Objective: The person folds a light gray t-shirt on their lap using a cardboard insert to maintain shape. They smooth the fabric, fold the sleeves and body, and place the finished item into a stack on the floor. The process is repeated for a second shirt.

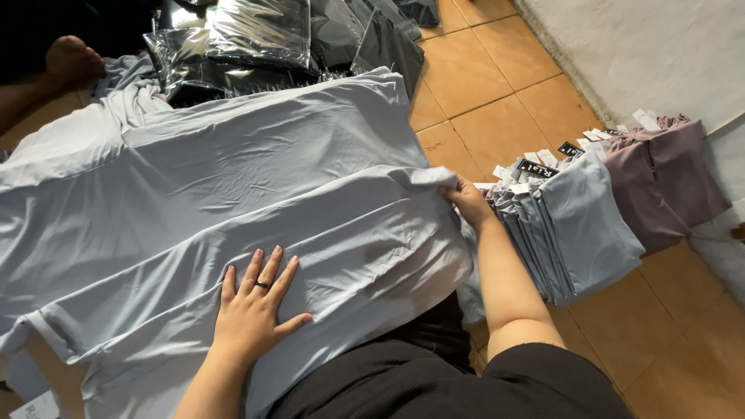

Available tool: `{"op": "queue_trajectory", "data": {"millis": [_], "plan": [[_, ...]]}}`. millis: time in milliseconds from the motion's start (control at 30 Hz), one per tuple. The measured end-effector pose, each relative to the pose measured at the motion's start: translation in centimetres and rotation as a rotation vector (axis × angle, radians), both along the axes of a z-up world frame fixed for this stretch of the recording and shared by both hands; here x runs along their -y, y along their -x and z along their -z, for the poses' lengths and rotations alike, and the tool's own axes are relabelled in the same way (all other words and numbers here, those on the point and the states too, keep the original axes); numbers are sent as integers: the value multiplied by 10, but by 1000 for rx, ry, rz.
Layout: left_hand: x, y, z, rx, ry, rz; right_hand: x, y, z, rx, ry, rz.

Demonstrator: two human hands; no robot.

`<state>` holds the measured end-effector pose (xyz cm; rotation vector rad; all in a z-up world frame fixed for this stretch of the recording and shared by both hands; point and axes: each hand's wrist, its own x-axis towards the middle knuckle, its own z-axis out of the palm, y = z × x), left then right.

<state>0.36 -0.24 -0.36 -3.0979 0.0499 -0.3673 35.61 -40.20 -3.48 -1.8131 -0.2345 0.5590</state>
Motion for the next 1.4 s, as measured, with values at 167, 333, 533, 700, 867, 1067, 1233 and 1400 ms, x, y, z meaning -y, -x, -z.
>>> {"op": "queue_trajectory", "data": {"millis": [167, 333, 533, 700, 867, 1067, 1233, 1400], "plan": [[-1, 0, 2, 7, -9, 10, 2, 2, 23, -169, -301, 62], [-2, 1, 5, 27, -9, 9, 1, 17, -17, -162, -292, 107], [-1, 0, 6, 19, 27, 12, -44, 82, -110, 26, -70, -84], [-1, 0, 3, 11, 24, 7, -83, 129, -157, 69, 189, -420], [-2, 1, 7, 27, 30, 18, -107, 124, -92, 791, 314, -243], [-2, 1, 7, 51, 17, 23, -139, 134, -76, 767, 707, -411], [-3, 0, 8, 59, 27, 25, -158, 115, -91, 745, 757, -680], [-2, 1, 8, 89, 20, 22, -141, 70, -100, 865, -69, -388]]}}
